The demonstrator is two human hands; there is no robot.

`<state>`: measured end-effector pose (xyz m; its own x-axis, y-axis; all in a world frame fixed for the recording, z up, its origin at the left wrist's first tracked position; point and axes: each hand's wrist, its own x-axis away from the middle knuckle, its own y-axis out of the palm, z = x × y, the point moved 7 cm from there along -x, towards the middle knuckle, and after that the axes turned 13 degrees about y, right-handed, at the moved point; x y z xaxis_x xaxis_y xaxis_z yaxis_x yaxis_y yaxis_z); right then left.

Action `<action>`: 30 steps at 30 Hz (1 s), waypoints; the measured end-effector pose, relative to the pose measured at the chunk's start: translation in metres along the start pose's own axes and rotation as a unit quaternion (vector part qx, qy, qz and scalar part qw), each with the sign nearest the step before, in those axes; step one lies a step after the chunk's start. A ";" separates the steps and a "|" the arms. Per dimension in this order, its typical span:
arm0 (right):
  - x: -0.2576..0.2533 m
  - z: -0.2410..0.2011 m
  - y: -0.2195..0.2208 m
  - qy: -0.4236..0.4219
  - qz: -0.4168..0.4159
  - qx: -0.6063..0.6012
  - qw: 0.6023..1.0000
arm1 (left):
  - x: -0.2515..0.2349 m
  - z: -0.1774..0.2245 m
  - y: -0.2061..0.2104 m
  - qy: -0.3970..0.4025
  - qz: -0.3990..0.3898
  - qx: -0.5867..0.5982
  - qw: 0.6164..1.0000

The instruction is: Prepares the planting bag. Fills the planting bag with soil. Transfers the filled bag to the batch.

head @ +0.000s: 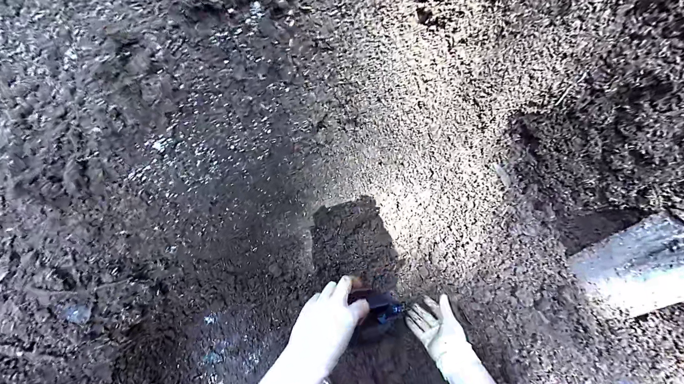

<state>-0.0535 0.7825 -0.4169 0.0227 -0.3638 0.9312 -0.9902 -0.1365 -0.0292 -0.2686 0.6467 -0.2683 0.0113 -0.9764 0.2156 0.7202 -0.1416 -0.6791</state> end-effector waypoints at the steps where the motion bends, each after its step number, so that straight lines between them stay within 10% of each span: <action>1: -0.007 0.000 0.013 0.013 -0.017 -0.021 1.000 | 0.001 0.001 0.001 -0.011 -0.034 -0.030 0.999; 6: -0.011 -0.016 0.093 0.052 -0.106 -0.105 0.987 | 0.003 0.008 0.012 -0.110 -0.211 -0.009 0.971; 20: -0.006 -0.047 0.182 0.023 -0.237 -0.265 0.934 | 0.008 -0.005 0.001 -0.135 0.000 0.293 0.947; 30: 0.062 -0.090 0.137 -0.106 -0.223 0.005 0.969 | -0.012 -0.020 -0.001 -0.180 0.083 0.408 0.891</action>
<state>-0.2003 0.8239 -0.3310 0.4763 -0.4481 0.7566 -0.8743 -0.3326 0.3535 -0.2834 0.6556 -0.2838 0.2816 -0.8365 0.4701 0.9507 0.3094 -0.0190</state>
